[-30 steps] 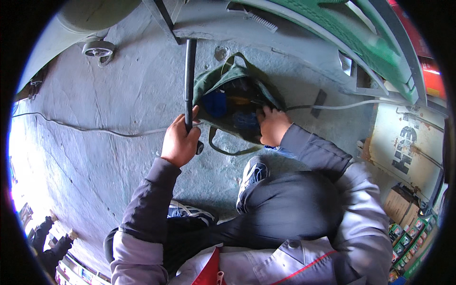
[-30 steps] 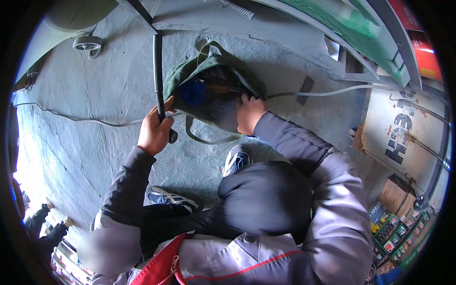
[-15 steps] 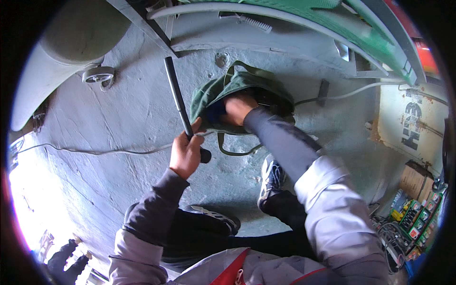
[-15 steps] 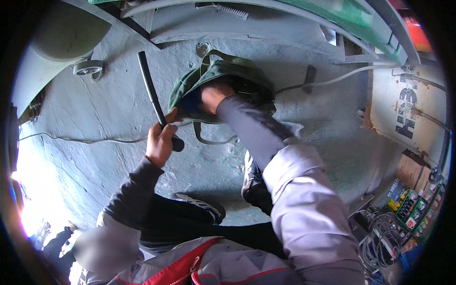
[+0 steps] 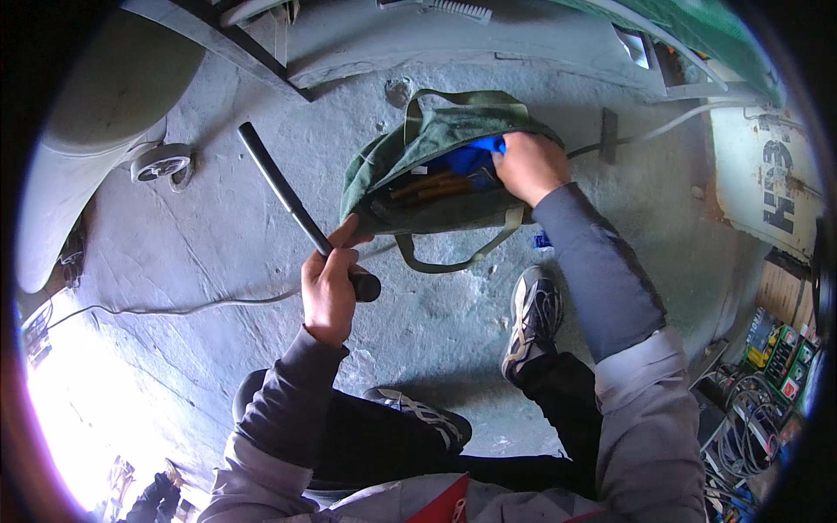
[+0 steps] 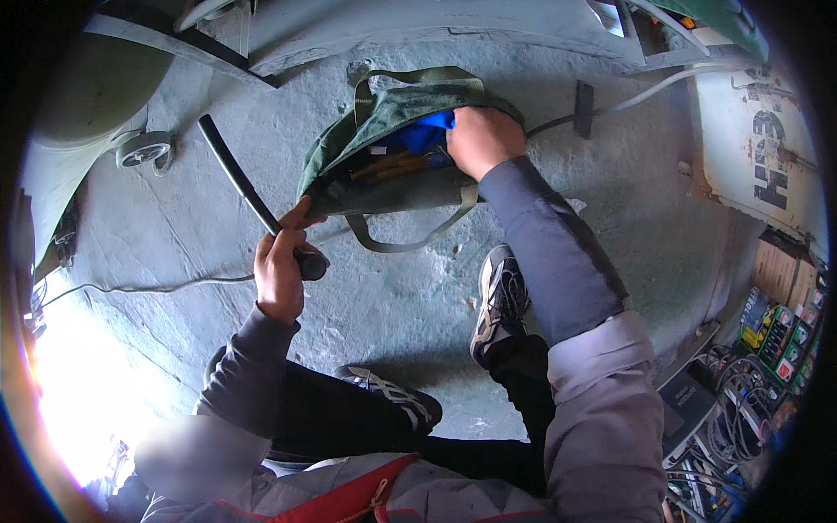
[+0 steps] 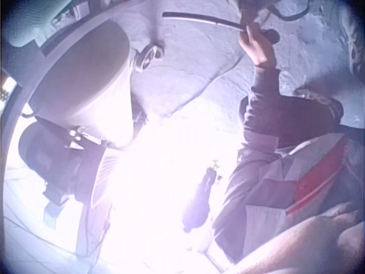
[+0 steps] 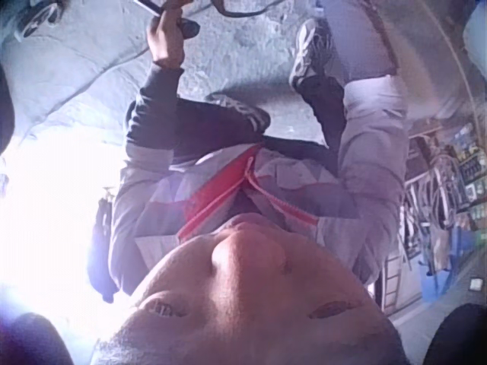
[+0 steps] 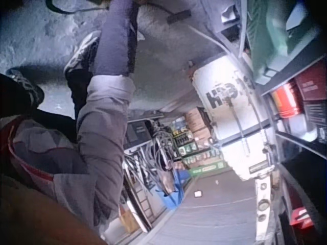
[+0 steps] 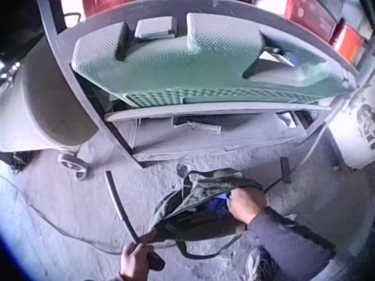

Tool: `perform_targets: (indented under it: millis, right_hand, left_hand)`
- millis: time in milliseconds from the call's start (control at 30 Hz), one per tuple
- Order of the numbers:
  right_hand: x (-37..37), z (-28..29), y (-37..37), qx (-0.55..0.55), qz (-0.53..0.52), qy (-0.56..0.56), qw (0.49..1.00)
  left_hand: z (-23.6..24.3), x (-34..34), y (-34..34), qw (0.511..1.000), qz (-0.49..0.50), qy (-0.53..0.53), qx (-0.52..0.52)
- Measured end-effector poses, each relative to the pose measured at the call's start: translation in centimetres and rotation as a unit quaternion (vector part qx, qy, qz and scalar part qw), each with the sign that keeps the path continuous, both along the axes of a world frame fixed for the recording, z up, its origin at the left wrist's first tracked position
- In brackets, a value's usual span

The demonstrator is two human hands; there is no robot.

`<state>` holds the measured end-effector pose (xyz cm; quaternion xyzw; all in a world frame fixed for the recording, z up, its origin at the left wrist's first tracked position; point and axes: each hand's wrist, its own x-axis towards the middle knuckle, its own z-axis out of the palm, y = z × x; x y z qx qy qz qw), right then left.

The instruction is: The person uses a hot glue gun to apply glue to the car bumper, then retrieves a rubber mallet from a bag and uses it to tap a small black piece into place on the bumper.

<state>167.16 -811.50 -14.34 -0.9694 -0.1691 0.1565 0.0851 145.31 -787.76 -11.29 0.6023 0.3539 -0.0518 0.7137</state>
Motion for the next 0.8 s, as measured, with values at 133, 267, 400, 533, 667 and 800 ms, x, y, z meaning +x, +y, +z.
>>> perform_targets:
  millis: [133,267,400,533,667,800]
  right_hand:
    - [0.3,1.0,0.3,0.01,0.0,0.0,1.0]
    - [-1.4,2.9,1.4,-0.036,0.083,-0.053,0.994]
    - [-4.2,3.8,3.7,0.064,0.172,-0.167,0.969]
    - [-4.2,0.7,7.8,0.108,0.167,0.038,0.979]
    - [-5.4,-3.7,10.0,0.093,0.233,0.065,0.966]
    - [-7.4,-7.0,11.6,0.144,0.102,-0.013,0.984]
  left_hand:
    - [-0.1,-0.2,0.1,1.0,-0.011,-0.029,0.007]
    - [0.6,-0.3,0.4,0.999,-0.024,-0.04,0.0]
    - [1.1,-0.3,0.3,0.999,-0.028,-0.045,-0.004]
    - [1.4,0.0,0.0,0.997,-0.019,-0.076,-0.004]
    - [1.3,-0.1,0.2,0.999,-0.013,-0.047,0.011]
    - [0.5,-0.7,0.5,1.0,-0.007,-0.018,-0.002]
